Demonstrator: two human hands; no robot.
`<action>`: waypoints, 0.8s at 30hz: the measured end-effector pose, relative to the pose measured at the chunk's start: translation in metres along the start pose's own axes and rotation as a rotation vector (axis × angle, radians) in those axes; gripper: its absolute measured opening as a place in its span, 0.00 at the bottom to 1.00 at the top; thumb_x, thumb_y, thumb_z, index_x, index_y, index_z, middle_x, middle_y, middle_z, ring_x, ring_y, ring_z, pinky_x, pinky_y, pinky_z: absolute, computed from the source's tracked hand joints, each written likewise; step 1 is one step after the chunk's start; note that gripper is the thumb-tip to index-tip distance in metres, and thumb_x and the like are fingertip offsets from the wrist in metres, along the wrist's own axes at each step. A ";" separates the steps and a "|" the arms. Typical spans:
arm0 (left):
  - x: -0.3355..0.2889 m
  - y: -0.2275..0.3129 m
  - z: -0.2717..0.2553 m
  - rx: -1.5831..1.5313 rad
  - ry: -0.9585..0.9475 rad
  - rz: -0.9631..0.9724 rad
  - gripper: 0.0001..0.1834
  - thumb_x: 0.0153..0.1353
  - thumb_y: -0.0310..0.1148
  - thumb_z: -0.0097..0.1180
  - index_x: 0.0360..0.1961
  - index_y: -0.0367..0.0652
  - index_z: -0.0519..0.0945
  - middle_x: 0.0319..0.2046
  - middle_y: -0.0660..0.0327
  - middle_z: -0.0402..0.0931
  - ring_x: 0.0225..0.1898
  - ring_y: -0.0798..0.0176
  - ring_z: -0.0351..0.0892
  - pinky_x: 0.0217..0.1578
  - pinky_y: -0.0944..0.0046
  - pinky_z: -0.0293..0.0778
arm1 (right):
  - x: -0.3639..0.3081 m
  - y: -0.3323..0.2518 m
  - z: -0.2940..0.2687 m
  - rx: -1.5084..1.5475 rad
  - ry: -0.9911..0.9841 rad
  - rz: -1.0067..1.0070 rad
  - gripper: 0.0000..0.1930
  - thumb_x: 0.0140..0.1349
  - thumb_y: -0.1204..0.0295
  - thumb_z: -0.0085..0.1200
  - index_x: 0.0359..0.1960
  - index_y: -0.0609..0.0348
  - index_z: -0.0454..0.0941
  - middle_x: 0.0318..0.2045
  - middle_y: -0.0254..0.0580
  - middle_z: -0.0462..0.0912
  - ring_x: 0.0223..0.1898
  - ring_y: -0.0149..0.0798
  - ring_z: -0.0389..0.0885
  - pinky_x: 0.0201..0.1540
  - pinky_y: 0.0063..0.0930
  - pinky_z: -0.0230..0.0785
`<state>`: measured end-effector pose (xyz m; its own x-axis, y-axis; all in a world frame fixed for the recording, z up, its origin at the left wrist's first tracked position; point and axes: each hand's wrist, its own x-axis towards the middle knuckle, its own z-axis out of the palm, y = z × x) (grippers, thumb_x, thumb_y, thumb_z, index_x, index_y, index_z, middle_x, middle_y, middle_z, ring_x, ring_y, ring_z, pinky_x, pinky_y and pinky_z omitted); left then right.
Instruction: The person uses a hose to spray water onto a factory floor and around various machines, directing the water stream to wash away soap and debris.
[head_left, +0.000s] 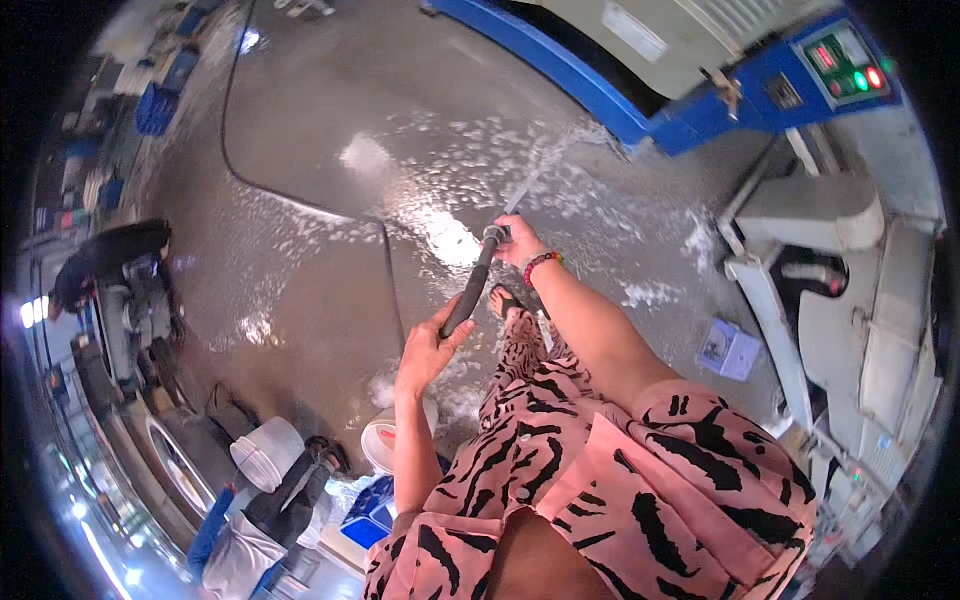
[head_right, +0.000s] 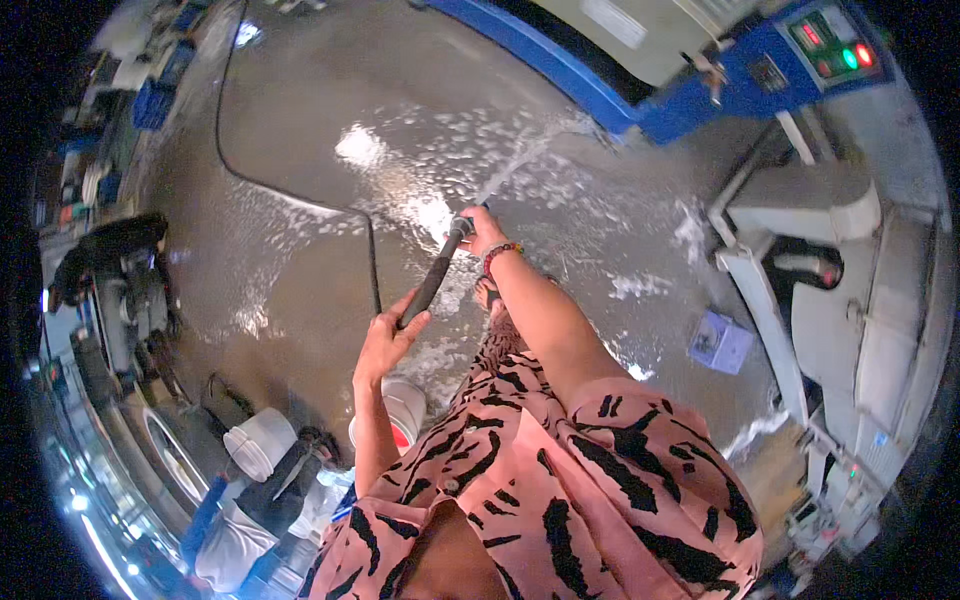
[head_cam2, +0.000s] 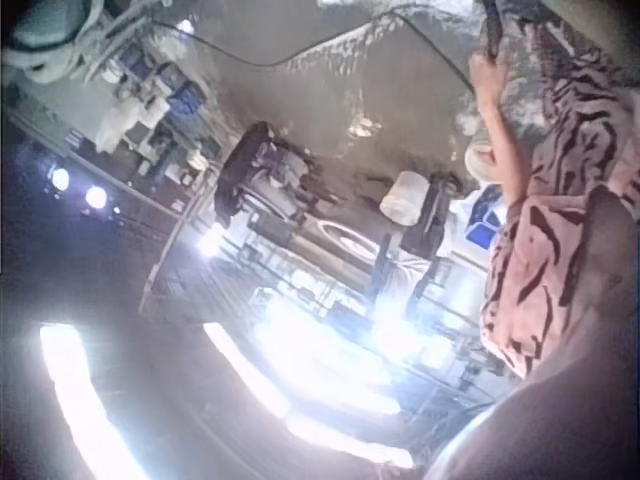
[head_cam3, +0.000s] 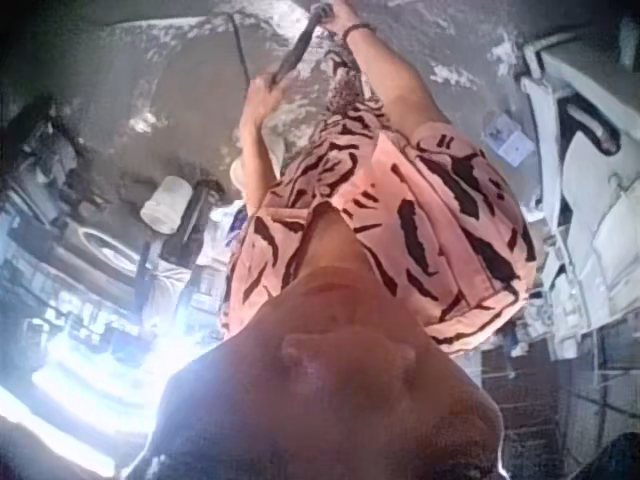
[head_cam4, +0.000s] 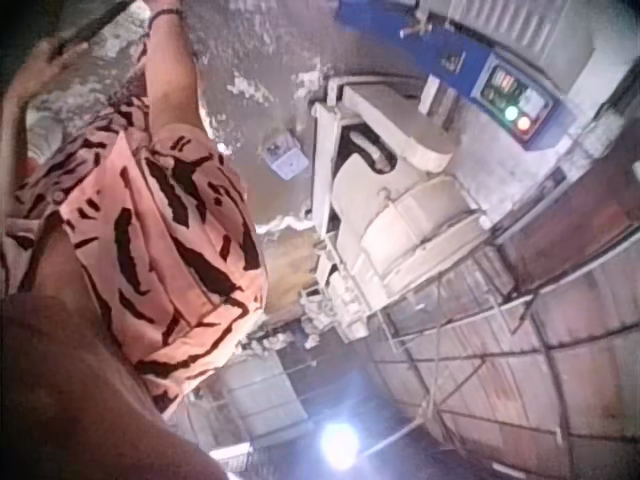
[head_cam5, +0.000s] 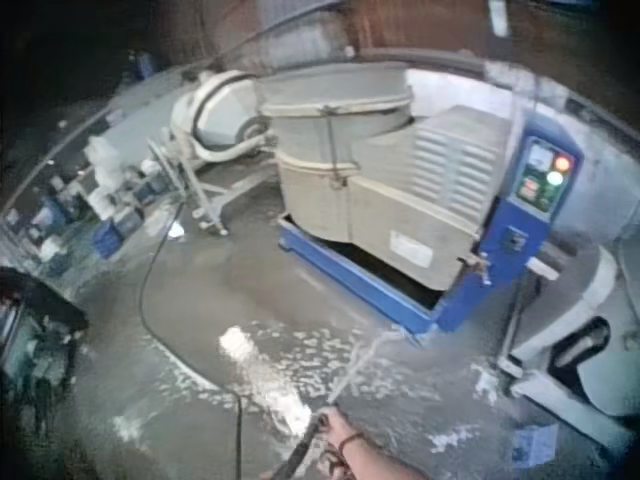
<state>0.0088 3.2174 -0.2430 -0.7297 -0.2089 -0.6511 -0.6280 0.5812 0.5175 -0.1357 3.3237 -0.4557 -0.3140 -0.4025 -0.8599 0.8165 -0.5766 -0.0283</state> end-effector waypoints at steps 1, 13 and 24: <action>-0.004 -0.009 -0.013 -0.064 0.051 -0.004 0.27 0.52 0.47 0.54 0.53 0.49 0.70 0.18 0.58 0.71 0.22 0.64 0.68 0.30 0.64 0.66 | 0.006 0.011 0.017 -0.056 -0.025 0.023 0.14 0.47 0.75 0.50 0.36 0.59 0.62 0.34 0.48 0.66 0.35 0.50 0.70 0.38 0.57 0.73; -0.077 -0.071 -0.150 -0.183 0.412 -0.208 0.30 0.51 0.52 0.53 0.53 0.48 0.69 0.19 0.51 0.71 0.29 0.57 0.75 0.36 0.59 0.67 | 0.028 0.164 0.218 -0.539 -0.297 0.270 0.09 0.47 0.74 0.49 0.30 0.62 0.68 0.29 0.47 0.72 0.32 0.50 0.73 0.37 0.47 0.73; 0.009 -0.085 -0.245 -0.696 0.631 -0.164 0.26 0.53 0.43 0.56 0.52 0.43 0.71 0.12 0.71 0.61 0.13 0.77 0.59 0.13 0.73 0.56 | 0.083 0.152 0.396 -0.741 -0.425 0.223 0.12 0.47 0.70 0.56 0.33 0.50 0.68 0.31 0.38 0.66 0.34 0.45 0.69 0.39 0.55 0.70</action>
<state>-0.0102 2.9735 -0.1568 -0.5018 -0.7505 -0.4301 -0.6067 -0.0491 0.7934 -0.2294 2.9217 -0.3295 -0.1431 -0.7662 -0.6264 0.9382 0.0966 -0.3324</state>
